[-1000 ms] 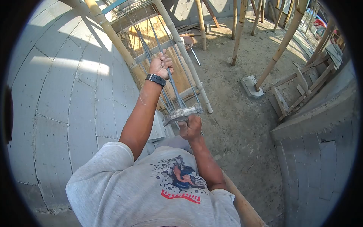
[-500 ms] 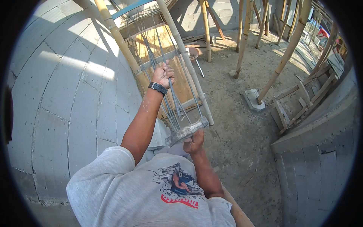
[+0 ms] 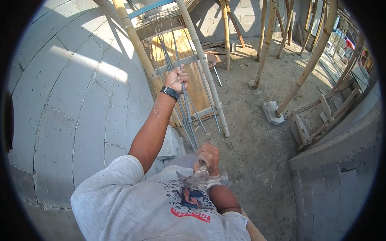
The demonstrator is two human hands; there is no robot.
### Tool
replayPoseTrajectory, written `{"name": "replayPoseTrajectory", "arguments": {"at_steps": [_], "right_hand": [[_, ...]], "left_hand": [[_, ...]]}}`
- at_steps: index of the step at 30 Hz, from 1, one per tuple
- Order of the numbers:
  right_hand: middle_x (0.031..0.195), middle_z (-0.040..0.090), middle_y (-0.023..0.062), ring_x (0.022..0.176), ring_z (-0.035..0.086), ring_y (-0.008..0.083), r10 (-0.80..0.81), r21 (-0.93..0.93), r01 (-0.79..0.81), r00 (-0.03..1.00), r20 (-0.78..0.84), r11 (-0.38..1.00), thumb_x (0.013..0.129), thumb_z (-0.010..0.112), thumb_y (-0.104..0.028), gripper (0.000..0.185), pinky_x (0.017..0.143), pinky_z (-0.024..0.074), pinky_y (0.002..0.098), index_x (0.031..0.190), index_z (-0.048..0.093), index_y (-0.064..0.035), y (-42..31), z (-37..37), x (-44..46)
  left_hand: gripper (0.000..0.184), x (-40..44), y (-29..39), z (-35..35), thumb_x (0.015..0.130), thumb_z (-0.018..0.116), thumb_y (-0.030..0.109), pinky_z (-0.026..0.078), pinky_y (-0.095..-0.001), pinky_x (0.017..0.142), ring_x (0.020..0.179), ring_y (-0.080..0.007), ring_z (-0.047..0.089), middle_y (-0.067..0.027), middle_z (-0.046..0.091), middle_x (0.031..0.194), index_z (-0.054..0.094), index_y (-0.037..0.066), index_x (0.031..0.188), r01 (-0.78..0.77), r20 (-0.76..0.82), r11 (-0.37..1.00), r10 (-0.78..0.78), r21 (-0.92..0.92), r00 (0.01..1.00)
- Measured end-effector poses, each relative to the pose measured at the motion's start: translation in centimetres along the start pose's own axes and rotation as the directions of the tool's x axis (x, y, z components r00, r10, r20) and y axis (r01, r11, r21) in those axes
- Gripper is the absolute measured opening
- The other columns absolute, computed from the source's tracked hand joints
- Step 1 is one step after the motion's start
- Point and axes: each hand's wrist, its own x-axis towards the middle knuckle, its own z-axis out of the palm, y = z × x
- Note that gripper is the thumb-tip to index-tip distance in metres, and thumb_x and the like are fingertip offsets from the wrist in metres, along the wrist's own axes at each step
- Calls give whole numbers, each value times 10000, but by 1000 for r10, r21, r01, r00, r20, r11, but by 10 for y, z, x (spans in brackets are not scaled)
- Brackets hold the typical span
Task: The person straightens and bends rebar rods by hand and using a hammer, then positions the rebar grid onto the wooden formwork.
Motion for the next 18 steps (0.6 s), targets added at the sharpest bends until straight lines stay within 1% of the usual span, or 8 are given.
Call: {"name": "replayPoseTrajectory", "arguments": {"at_steps": [1,2,5,6,7,8,12,18], "right_hand": [[554,457,51,441,452,194,-52,-59,54,998,44,997,912,604,-389,423,452,352,336,684,426,-81,12,2,2],[555,462,49,448,462,206,159,-260,-139,985,59,955,930,580,-392,420,448,345,345,687,444,-77,26,14,4],[573,526,112,495,555,317,162,-205,-136,980,116,969,842,679,-344,351,452,409,393,744,548,-33,21,9,1],[566,525,110,482,553,311,11,-28,-10,998,54,1000,864,665,-384,386,446,406,379,734,561,-36,9,14,6],[550,514,100,467,545,299,102,101,-115,987,126,988,886,644,-406,413,440,396,371,727,539,-40,-11,4,12],[547,501,95,460,533,290,49,128,-53,998,38,990,897,630,-415,421,438,387,372,716,528,-48,-14,4,12],[585,507,71,475,512,208,314,-214,-290,945,90,933,954,524,-471,433,473,391,346,835,544,-55,32,7,10],[560,487,51,444,486,229,12,116,-12,1000,0,993,914,596,-439,423,438,363,325,777,500,-51,-15,-9,25]], "left_hand": [[157,2,-1,0,1019,441,212,217,-223,390,443,-72,301,51,409,580,563,117,1041,14,2,1000,-14,-11,1000],[156,4,1,-2,1017,443,213,219,-221,391,441,-73,298,52,411,583,567,119,1031,46,28,999,-46,-11,999],[159,6,-4,3,1013,448,210,223,-220,390,441,-72,297,50,410,582,574,113,1016,8,-21,999,-7,44,1000],[153,11,-2,-2,1008,456,207,221,-222,390,438,-72,297,50,410,584,576,111,1013,12,0,999,-12,47,1000],[155,9,-8,-6,1008,454,206,220,-223,388,437,-72,295,51,408,581,576,111,1015,23,-11,999,-23,37,1000],[156,10,-7,-1,1008,452,204,219,-223,387,435,-72,294,52,407,577,577,111,1016,23,-3,999,-23,30,1000],[165,8,-2,2,1008,447,208,221,-228,382,428,-74,288,53,407,575,580,111,1018,16,-13,1000,-16,-1,1000],[173,6,-1,-1,1015,423,189,229,-224,382,432,-74,302,41,418,583,560,93,1058,8,-9,998,-8,67,1000]]}}
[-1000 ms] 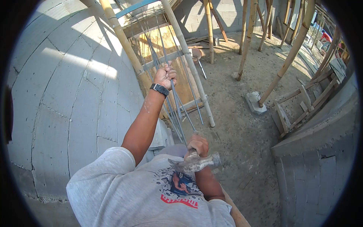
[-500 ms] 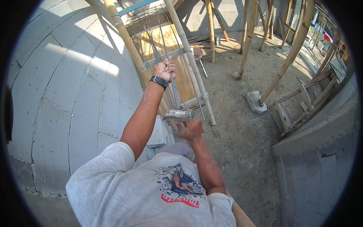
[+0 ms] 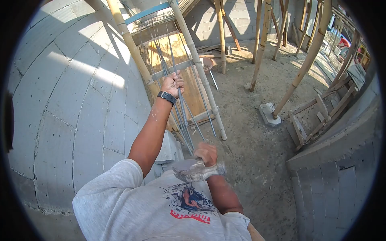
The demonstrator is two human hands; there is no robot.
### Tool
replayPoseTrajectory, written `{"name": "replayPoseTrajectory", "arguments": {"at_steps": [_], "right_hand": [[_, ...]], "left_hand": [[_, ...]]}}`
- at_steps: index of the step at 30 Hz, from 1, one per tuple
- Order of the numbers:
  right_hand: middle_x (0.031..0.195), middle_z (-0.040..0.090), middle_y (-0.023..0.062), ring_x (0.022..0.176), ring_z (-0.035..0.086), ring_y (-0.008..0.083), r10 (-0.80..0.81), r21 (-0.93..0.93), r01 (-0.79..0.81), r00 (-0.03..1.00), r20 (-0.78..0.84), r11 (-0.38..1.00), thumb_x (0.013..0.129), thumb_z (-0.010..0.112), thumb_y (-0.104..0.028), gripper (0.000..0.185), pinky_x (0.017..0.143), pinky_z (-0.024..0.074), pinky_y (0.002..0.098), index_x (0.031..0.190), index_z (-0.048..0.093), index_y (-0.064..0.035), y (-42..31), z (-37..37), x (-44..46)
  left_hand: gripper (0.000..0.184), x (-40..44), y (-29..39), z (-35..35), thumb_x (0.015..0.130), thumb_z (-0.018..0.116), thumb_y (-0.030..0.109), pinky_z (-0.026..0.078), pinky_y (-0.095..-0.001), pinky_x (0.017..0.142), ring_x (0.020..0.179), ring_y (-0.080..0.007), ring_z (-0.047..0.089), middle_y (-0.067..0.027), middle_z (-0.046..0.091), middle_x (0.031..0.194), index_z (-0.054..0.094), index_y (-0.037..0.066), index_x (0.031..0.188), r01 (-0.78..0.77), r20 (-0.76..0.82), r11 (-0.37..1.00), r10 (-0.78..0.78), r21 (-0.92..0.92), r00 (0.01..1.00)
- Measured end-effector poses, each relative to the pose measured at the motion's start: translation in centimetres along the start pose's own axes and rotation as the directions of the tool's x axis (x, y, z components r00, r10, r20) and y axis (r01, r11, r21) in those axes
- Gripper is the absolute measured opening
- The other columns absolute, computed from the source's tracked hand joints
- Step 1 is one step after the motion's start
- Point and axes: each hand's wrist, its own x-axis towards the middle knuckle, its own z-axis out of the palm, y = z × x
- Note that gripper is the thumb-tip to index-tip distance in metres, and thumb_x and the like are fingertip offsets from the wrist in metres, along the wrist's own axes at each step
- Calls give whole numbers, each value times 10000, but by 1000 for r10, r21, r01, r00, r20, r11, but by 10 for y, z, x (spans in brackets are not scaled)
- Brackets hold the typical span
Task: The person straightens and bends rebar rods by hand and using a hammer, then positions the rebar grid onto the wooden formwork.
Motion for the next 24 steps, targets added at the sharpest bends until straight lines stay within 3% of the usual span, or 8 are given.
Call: {"name": "replayPoseTrajectory", "arguments": {"at_steps": [4,7,8,11,16,19,20,24], "right_hand": [[547,504,77,443,518,286,-13,-521,67,994,107,851,882,641,-428,416,414,375,333,771,499,-53,69,5,-32],[572,543,101,460,542,306,206,-298,-191,978,19,935,871,649,-416,419,432,405,331,759,485,-46,44,11,-23],[599,556,70,466,534,251,-86,-278,72,996,-40,958,925,579,-461,431,459,396,311,768,503,-67,31,15,-8],[582,550,70,456,529,258,-69,29,69,998,6,997,926,572,-497,453,449,392,311,787,505,-71,1,13,-4],[557,518,67,460,545,230,281,-334,-250,959,47,909,905,650,-378,356,425,393,324,791,505,-73,37,22,4],[558,524,67,468,551,225,-56,-65,58,998,31,996,877,674,-340,328,430,392,317,791,500,-76,8,19,4],[562,527,41,466,542,204,59,-110,-40,984,171,993,829,700,-301,308,424,383,306,782,494,-77,8,6,-8],[564,517,48,466,545,209,-2,-195,9,999,35,981,825,693,-295,294,418,380,318,759,493,-90,31,14,-7]], "left_hand": [[195,2,7,2,1024,400,198,226,-226,383,430,-75,294,41,417,584,555,90,1076,15,19,998,-14,-61,1000],[112,4,11,5,923,485,109,231,-219,379,413,-70,287,71,402,559,581,139,971,24,-35,1000,-24,15,999],[116,3,11,5,929,485,112,233,-217,377,412,-70,288,69,410,560,585,138,983,33,-29,999,-33,12,999],[111,1,12,3,923,494,113,239,-222,380,415,-71,282,65,406,560,585,142,980,50,-23,997,-51,-59,998],[223,-1,10,-1,1038,400,229,221,-232,388,425,-82,279,33,415,582,555,72,1064,30,-8,999,-30,-43,1000],[225,2,13,-7,1039,395,234,218,-234,382,421,-80,278,33,419,579,557,80,1070,14,-19,999,-15,-48,1000],[228,1,14,-9,1040,395,241,223,-234,381,422,-79,283,35,423,578,557,83,1072,28,-16,999,-28,-35,999],[230,6,19,-14,1039,398,246,229,-234,387,428,-77,289,38,420,579,557,82,1070,42,10,996,-41,-77,999]]}}
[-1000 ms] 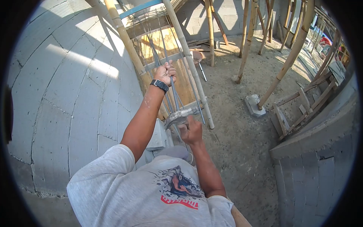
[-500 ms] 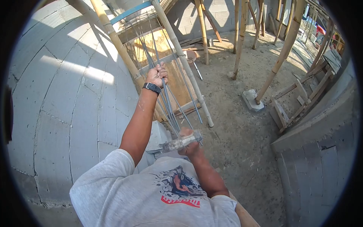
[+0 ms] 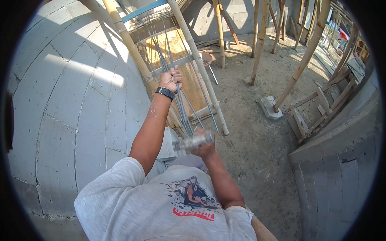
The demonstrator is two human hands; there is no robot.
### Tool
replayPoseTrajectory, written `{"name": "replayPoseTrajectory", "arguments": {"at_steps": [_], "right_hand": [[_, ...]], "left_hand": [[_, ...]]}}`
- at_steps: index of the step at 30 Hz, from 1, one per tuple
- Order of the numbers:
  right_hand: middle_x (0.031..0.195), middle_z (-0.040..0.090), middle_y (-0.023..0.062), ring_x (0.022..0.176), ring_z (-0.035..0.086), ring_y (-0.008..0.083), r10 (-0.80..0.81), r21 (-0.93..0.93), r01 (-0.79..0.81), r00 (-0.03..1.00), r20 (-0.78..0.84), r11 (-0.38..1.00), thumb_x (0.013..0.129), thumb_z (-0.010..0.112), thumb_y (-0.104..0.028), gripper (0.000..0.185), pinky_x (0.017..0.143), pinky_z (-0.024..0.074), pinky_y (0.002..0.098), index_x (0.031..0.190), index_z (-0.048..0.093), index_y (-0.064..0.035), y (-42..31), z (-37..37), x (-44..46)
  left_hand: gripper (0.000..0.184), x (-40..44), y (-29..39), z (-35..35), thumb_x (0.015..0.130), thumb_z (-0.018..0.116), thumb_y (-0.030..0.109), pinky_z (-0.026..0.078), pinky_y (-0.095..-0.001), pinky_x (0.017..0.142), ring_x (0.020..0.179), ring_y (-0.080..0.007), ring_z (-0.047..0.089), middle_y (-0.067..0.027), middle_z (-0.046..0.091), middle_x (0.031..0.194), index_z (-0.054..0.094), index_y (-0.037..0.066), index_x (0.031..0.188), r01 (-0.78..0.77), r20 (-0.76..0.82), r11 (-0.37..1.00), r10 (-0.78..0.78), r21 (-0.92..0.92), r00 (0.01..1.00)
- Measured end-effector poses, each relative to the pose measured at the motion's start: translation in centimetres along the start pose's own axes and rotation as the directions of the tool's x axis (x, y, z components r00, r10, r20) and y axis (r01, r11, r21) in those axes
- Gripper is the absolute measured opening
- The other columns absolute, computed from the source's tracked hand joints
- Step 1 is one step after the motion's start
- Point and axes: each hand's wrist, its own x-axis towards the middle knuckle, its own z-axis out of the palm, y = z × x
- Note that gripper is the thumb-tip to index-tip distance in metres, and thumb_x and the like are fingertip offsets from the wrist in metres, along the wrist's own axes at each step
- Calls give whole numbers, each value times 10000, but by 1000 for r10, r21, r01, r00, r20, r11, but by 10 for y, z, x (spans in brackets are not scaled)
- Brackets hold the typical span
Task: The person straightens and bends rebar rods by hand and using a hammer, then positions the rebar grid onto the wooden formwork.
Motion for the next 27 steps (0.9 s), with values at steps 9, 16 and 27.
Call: {"name": "replayPoseTrajectory", "arguments": {"at_steps": [9,16,27], "right_hand": [[580,520,40,466,542,229,-116,149,135,985,-125,980,762,744,-445,455,440,394,323,656,470,-98,-23,4,6],[545,485,30,427,489,202,-11,129,9,1000,17,992,929,577,-474,467,403,335,322,674,468,-97,-22,16,18],[534,507,73,459,565,300,-107,40,106,994,1,993,875,666,-390,383,418,423,374,803,502,-52,-16,12,20]], "left_hand": [[171,-11,15,20,1015,418,202,217,-216,385,417,-78,286,45,416,573,554,99,1022,-19,-11,999,18,-34,1000],[184,-6,18,14,1027,393,202,221,-222,384,421,-78,283,40,426,581,537,96,1073,-7,10,1000,7,-8,1000],[182,-10,16,10,1019,405,202,223,-224,381,430,-73,292,45,427,579,543,94,1067,3,-2,1000,-3,-7,1000]]}}
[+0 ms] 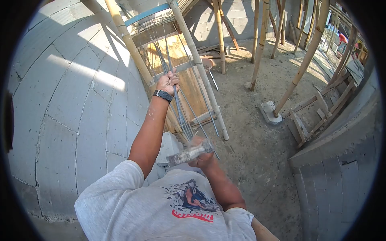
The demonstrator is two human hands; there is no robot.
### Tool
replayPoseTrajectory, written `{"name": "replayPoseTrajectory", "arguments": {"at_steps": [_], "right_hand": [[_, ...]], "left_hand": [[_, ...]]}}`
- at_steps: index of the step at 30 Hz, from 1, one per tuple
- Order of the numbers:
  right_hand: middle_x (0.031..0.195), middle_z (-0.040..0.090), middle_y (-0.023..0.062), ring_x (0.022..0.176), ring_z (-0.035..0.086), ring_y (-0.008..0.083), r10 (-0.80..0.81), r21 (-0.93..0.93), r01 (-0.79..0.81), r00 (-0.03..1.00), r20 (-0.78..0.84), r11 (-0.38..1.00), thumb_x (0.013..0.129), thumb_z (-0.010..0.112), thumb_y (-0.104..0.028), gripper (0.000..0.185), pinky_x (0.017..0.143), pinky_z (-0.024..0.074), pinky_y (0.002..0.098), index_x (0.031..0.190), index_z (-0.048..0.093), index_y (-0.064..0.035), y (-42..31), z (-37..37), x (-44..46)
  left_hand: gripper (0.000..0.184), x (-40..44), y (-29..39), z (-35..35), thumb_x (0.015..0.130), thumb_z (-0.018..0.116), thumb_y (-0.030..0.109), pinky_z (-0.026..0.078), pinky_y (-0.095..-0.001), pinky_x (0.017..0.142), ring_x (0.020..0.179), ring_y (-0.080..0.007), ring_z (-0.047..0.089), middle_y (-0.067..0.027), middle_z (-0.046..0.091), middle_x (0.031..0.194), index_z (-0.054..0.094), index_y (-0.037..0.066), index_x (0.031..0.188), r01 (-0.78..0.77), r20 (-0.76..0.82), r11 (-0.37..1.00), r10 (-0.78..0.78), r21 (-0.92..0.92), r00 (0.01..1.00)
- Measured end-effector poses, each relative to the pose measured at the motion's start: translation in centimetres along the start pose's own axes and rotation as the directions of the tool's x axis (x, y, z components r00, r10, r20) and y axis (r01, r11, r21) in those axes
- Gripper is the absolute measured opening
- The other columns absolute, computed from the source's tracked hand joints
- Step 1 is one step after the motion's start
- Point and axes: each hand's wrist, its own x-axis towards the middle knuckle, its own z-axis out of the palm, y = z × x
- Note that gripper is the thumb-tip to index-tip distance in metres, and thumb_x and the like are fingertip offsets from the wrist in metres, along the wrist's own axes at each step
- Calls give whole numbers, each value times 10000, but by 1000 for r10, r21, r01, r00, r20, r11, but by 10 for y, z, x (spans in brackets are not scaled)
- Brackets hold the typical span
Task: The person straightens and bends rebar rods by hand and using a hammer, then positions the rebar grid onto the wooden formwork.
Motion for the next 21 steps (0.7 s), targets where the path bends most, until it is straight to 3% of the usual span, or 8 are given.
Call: {"name": "replayPoseTrajectory", "arguments": {"at_steps": [2,6,7,10,11,14,15,21], "right_hand": [[545,521,77,462,567,301,-74,109,74,997,-5,991,868,671,-377,368,417,420,380,797,509,-54,-8,-1,4],[544,462,34,422,487,214,194,-288,-170,979,58,943,927,612,-357,376,413,360,344,704,459,-96,40,13,-15],[567,491,51,464,541,243,240,-277,-215,969,58,937,829,718,-375,364,423,385,314,743,517,-83,30,9,-16],[576,511,55,473,558,257,103,44,-105,993,52,993,848,695,-389,366,417,389,335,746,528,-80,4,1,-16],[543,470,54,459,531,242,126,19,-127,990,66,992,878,618,-529,511,414,347,337,686,480,-76,5,1,-24],[575,503,62,476,542,245,108,-115,-99,991,78,988,880,626,-513,495,426,356,328,697,500,-70,29,6,-12],[621,532,75,486,544,258,321,-212,-302,945,63,929,890,617,-512,494,433,360,325,708,516,-64,42,13,-17],[558,510,55,479,531,236,126,118,-130,991,37,985,929,600,-428,435,449,374,354,691,515,-75,2,3,-18]], "left_hand": [[172,4,3,3,1012,410,189,225,-227,381,430,-75,294,43,429,580,543,95,1067,0,-6,1000,0,-21,1000],[154,4,4,8,999,415,161,226,-227,376,421,-83,284,40,422,579,546,99,1054,4,-15,1000,-4,-7,1000],[139,4,4,10,992,430,154,225,-226,369,409,-86,277,40,421,573,550,99,1036,12,-2,1000,-12,1,1000],[147,7,3,4,940,440,91,227,-224,364,403,-81,290,42,409,563,556,102,1030,7,12,1000,-7,-19,1000],[157,9,4,5,969,424,120,231,-225,368,408,-78,295,38,411,570,554,86,1051,-20,4,1000,20,0,1000],[211,7,-3,0,1028,392,180,238,-229,376,422,-73,306,31,416,587,551,57,1092,-55,-34,998,56,41,998],[212,9,-1,-2,1028,390,181,238,-230,375,424,-73,307,30,417,589,552,59,1091,-47,-34,998,48,44,998],[164,17,-5,4,922,456,67,241,-227,366,410,-80,295,41,384,581,550,101,1051,-69,-54,997,71,43,996]]}}
